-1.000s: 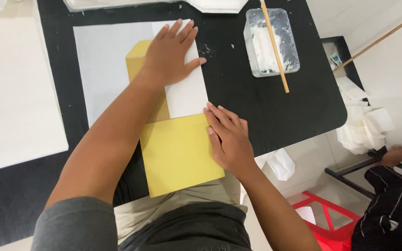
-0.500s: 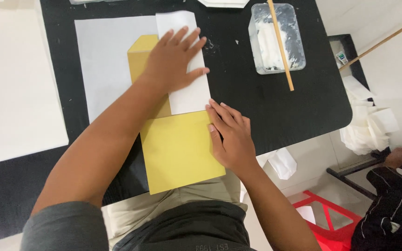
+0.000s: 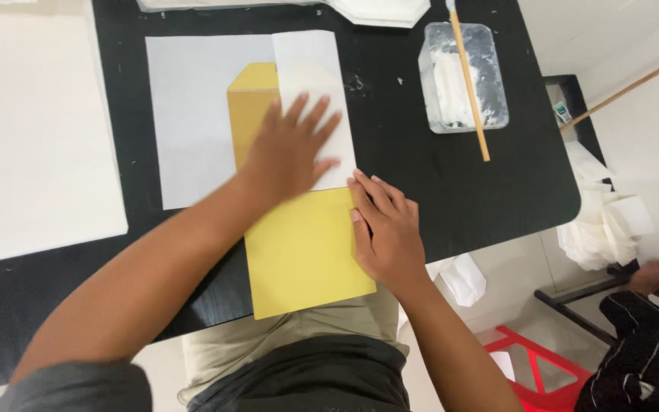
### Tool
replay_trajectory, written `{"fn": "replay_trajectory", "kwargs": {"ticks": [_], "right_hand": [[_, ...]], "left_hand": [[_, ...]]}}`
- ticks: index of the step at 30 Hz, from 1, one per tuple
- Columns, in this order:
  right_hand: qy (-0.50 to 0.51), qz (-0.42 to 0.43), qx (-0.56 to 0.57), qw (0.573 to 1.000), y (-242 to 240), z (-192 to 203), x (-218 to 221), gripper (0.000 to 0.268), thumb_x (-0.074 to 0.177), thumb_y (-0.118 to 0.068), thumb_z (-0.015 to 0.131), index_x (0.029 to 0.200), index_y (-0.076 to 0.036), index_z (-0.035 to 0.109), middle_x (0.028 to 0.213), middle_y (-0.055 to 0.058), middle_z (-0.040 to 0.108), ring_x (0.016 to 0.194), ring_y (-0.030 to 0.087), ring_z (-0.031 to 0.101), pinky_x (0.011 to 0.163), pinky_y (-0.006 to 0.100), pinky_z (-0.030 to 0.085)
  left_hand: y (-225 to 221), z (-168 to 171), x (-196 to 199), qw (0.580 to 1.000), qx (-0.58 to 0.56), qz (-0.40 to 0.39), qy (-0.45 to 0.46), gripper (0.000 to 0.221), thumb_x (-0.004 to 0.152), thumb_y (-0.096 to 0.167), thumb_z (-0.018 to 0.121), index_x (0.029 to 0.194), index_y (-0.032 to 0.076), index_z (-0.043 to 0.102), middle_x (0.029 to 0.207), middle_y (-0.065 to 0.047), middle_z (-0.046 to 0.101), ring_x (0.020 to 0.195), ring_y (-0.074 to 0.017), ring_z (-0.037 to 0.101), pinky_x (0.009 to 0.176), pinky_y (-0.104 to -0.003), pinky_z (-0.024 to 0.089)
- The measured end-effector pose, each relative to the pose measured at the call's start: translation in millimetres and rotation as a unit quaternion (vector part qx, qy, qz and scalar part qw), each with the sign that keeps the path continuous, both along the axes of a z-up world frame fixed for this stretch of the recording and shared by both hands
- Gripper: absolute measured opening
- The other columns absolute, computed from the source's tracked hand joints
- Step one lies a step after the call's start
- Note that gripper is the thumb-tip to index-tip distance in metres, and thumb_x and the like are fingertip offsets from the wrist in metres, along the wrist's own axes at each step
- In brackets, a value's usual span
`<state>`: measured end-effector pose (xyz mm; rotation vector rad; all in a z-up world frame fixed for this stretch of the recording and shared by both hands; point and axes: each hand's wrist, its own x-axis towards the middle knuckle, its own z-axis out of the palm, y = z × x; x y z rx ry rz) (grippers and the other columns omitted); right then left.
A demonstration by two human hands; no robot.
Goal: Folding a sheet of material into a bag shape and applying glue to the seams with a brush.
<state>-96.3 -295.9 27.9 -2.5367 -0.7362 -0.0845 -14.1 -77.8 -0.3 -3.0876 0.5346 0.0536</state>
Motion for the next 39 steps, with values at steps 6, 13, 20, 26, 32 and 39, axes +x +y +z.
{"fn": "replay_trajectory", "kwargs": {"ticks": [6, 13, 20, 26, 32, 39], "right_hand": [[0.016, 0.000, -0.020, 1.000, 3.2, 3.0, -0.1, 0.049, 0.105, -0.022, 0.041, 0.151, -0.009, 0.054, 0.154, 0.011, 0.052, 0.138, 0.034, 0.046, 0.103, 0.050, 0.036], [-0.032, 0.035, -0.112, 0.993, 15.1, 2.4, 36.0, 0.051, 0.100, -0.024, 0.044, 0.147, -0.011, 0.060, 0.146, 0.012, 0.056, 0.129, 0.035, 0.050, 0.097, 0.054, 0.039], [-0.028, 0.042, -0.155, 0.987, 55.5, -6.1, 119.2, 0.053, 0.109, -0.033, 0.040, 0.158, -0.013, 0.044, 0.162, 0.011, 0.039, 0.146, 0.038, 0.033, 0.110, 0.058, 0.030], [0.014, 0.017, -0.169, 0.985, 87.9, -0.3, 183.7, 0.063, 0.109, -0.047, 0.030, 0.162, -0.013, 0.029, 0.170, 0.007, 0.025, 0.149, 0.041, 0.024, 0.112, 0.057, 0.022], [-0.006, -0.001, -0.112, 0.994, 97.2, -8.5, 199.9, 0.063, 0.110, -0.048, 0.032, 0.161, -0.012, 0.035, 0.168, 0.010, 0.030, 0.151, 0.040, 0.020, 0.114, 0.056, 0.016], [-0.135, 0.097, 0.027, 0.986, 102.4, -4.1, 183.5, 0.047, 0.105, -0.026, 0.061, 0.148, -0.006, 0.055, 0.154, 0.013, 0.053, 0.142, 0.034, 0.047, 0.111, 0.051, 0.036]], "left_hand": [[8.4, 26.8, -65.9, 0.996, -0.034, -0.042, 0.068, 0.065, 0.106, 0.055, 0.030, 0.165, 0.026, 0.028, 0.170, -0.010, 0.025, 0.155, -0.0410, 0.023, 0.121, -0.064, 0.018], [15.7, 12.0, -74.7, 0.989, -0.067, -0.092, -0.092, 0.056, 0.108, 0.052, 0.041, 0.154, 0.021, 0.051, 0.155, -0.018, 0.050, 0.144, -0.0448, 0.042, 0.113, -0.067, 0.033], [17.2, 9.1, -75.2, 0.989, -0.099, -0.079, -0.072, 0.056, 0.107, 0.051, 0.042, 0.152, 0.020, 0.053, 0.155, -0.019, 0.050, 0.144, -0.0453, 0.042, 0.114, -0.068, 0.031], [16.7, -8.4, -74.6, 0.974, -0.066, -0.069, -0.204, 0.057, 0.101, 0.055, 0.057, 0.149, 0.024, 0.057, 0.155, -0.011, 0.051, 0.146, -0.0389, 0.042, 0.115, -0.061, 0.034], [17.0, -7.2, -73.8, 0.974, -0.088, -0.061, -0.201, 0.056, 0.099, 0.055, 0.060, 0.144, 0.023, 0.060, 0.153, -0.011, 0.051, 0.143, -0.0379, 0.044, 0.113, -0.061, 0.037], [15.7, -8.7, -72.2, 0.979, -0.072, -0.060, -0.183, 0.059, 0.098, 0.058, 0.058, 0.147, 0.024, 0.056, 0.158, -0.012, 0.047, 0.145, -0.0395, 0.041, 0.114, -0.063, 0.037]]}}
